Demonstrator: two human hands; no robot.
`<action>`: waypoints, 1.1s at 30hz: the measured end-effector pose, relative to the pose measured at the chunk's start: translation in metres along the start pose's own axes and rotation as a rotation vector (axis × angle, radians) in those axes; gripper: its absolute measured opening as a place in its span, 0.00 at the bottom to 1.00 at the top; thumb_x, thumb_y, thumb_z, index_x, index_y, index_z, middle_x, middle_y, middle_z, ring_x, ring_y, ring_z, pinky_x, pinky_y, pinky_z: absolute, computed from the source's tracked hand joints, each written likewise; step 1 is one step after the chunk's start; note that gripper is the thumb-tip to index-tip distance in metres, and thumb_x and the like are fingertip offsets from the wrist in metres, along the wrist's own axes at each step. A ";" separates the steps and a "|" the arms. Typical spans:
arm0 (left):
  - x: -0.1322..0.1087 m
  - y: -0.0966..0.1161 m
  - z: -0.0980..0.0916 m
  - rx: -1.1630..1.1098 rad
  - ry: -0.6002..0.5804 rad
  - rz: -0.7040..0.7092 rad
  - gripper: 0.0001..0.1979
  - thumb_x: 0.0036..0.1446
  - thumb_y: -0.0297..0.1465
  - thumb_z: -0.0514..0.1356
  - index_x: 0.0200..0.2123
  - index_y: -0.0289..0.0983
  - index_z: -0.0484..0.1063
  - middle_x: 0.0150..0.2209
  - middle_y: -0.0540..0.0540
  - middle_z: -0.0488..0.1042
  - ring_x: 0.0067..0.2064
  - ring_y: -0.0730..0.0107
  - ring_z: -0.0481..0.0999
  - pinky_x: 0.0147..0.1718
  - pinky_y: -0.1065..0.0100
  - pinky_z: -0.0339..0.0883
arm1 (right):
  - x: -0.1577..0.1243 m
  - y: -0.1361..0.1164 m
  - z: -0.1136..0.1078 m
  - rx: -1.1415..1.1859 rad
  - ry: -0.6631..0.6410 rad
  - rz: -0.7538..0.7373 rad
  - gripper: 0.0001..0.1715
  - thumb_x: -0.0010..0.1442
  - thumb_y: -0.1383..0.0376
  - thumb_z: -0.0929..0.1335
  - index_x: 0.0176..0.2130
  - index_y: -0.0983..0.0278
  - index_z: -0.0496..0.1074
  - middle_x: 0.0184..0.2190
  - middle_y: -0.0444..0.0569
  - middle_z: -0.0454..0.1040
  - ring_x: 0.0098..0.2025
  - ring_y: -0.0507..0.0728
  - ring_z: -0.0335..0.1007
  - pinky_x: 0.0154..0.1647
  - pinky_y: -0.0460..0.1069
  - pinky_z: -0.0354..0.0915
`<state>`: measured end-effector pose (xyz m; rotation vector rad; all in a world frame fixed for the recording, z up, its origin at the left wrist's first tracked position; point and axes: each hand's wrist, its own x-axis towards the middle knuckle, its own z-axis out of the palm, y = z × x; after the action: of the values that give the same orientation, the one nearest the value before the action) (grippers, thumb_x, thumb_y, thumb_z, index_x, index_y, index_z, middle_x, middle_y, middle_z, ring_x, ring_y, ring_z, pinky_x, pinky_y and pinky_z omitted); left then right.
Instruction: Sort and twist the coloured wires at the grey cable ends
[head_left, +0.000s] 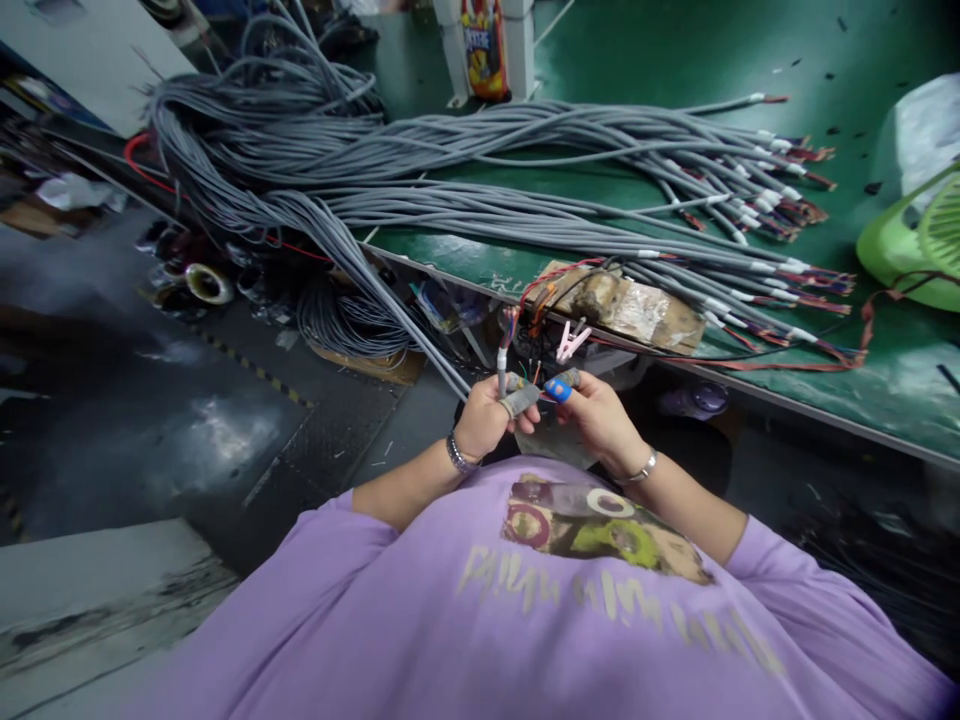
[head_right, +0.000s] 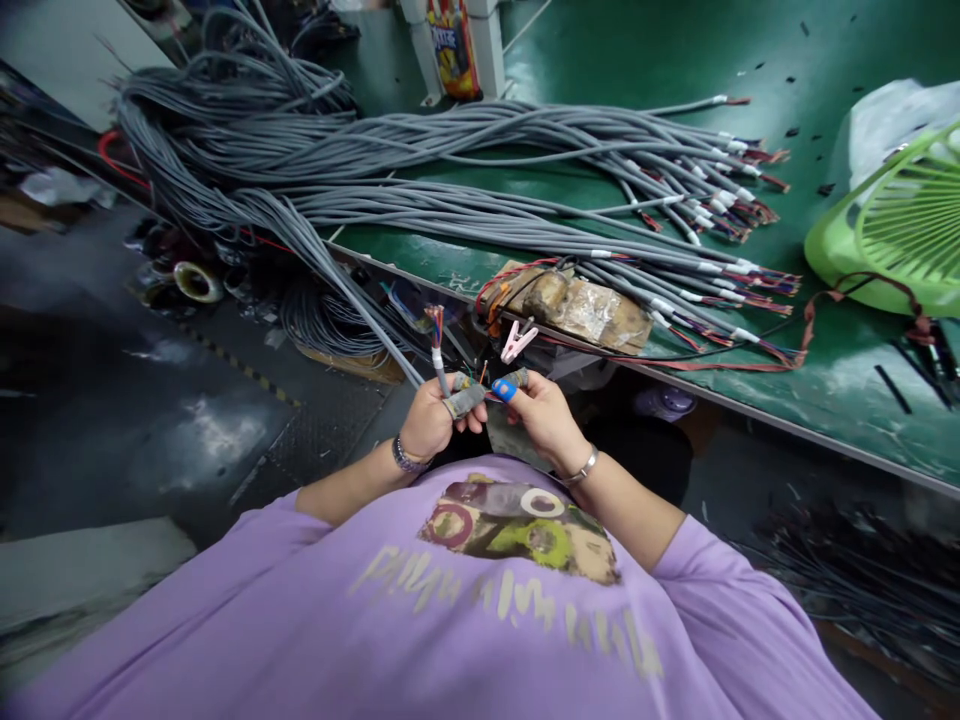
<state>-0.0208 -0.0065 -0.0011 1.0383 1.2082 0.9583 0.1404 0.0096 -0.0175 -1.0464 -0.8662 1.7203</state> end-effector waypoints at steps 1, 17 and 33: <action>0.001 0.000 0.001 -0.021 0.024 0.004 0.21 0.49 0.47 0.67 0.25 0.35 0.69 0.22 0.49 0.76 0.18 0.77 0.72 0.15 0.77 0.55 | 0.000 0.000 -0.001 0.026 0.000 0.023 0.26 0.39 0.50 0.81 0.25 0.63 0.71 0.18 0.39 0.65 0.20 0.47 0.54 0.20 0.45 0.56; -0.006 0.013 -0.006 0.108 -0.112 -0.093 0.22 0.48 0.47 0.67 0.20 0.34 0.68 0.17 0.50 0.72 0.15 0.80 0.66 0.14 0.76 0.53 | 0.001 -0.022 -0.015 0.127 -0.146 0.288 0.27 0.35 0.53 0.83 0.30 0.65 0.76 0.30 0.45 0.78 0.25 0.48 0.68 0.26 0.46 0.70; -0.003 0.019 -0.006 0.052 -0.097 -0.156 0.20 0.46 0.44 0.68 0.20 0.35 0.68 0.16 0.51 0.70 0.13 0.80 0.63 0.13 0.76 0.54 | -0.002 -0.021 -0.016 0.176 0.126 0.112 0.14 0.41 0.60 0.77 0.25 0.62 0.71 0.21 0.40 0.69 0.22 0.47 0.61 0.24 0.43 0.65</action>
<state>-0.0277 -0.0037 0.0173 1.0042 1.2194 0.7510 0.1625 0.0167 -0.0047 -1.0878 -0.5755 1.7670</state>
